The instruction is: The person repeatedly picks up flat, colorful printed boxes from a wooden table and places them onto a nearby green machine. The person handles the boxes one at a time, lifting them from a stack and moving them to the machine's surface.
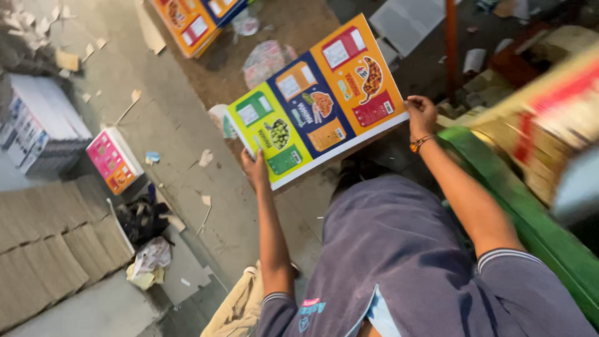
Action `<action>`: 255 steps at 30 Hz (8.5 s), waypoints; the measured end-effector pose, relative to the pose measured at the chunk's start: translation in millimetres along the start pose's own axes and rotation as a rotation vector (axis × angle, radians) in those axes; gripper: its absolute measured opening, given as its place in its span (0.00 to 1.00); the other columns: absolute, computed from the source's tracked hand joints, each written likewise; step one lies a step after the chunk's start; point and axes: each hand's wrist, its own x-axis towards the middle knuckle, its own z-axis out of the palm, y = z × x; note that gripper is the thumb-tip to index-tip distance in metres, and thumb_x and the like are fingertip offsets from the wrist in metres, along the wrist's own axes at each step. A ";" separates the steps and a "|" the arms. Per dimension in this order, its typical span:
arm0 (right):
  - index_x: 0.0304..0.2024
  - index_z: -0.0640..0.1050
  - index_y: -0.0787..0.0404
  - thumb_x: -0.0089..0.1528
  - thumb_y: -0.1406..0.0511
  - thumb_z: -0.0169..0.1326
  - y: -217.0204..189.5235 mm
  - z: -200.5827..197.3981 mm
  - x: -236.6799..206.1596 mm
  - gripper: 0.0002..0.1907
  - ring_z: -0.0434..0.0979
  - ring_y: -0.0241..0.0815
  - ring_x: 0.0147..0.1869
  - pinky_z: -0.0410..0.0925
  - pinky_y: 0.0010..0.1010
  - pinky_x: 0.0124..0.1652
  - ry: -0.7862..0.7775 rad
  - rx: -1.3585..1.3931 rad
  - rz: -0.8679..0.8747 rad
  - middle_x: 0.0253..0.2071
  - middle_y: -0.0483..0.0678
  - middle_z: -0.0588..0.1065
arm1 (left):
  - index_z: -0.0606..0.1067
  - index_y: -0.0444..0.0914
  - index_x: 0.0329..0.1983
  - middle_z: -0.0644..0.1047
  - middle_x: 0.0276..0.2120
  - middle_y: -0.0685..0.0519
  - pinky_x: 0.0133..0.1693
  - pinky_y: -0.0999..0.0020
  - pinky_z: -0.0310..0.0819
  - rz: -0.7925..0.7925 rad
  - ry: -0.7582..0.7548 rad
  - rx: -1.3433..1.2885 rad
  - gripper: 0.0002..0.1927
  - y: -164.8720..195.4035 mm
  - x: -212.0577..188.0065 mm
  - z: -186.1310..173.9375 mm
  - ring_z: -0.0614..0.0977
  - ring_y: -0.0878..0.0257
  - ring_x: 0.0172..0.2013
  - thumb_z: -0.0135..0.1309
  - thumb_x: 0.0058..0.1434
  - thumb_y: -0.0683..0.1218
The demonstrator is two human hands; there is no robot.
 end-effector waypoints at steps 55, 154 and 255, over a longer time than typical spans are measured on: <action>0.77 0.47 0.59 0.63 0.35 0.37 -24.6 -100.2 -105.6 0.51 0.80 0.48 0.56 0.75 0.37 0.48 -0.625 0.160 0.087 0.75 0.53 0.57 | 0.70 0.33 0.62 0.78 0.53 0.45 0.49 0.61 0.75 -0.290 -0.823 -0.275 0.25 79.0 -133.5 233.2 0.79 0.56 0.49 0.61 0.65 0.47; 0.42 0.79 0.62 0.56 0.65 0.69 44.7 24.8 7.0 0.15 0.81 0.40 0.40 0.73 0.32 0.42 -0.165 -0.662 -0.265 0.38 0.49 0.80 | 0.65 0.40 0.70 0.76 0.60 0.46 0.62 0.50 0.67 -0.039 0.064 0.465 0.42 -43.2 -5.8 16.8 0.74 0.48 0.61 0.68 0.54 0.54; 0.59 0.70 0.63 0.63 0.58 0.62 -218.6 -141.8 -158.3 0.26 0.70 0.60 0.62 0.66 0.47 0.60 0.057 -0.661 -1.208 0.60 0.60 0.67 | 0.75 0.28 0.55 0.78 0.48 0.36 0.53 0.47 0.71 0.339 0.113 0.732 0.30 -13.2 -5.3 58.9 0.78 0.40 0.50 0.70 0.59 0.54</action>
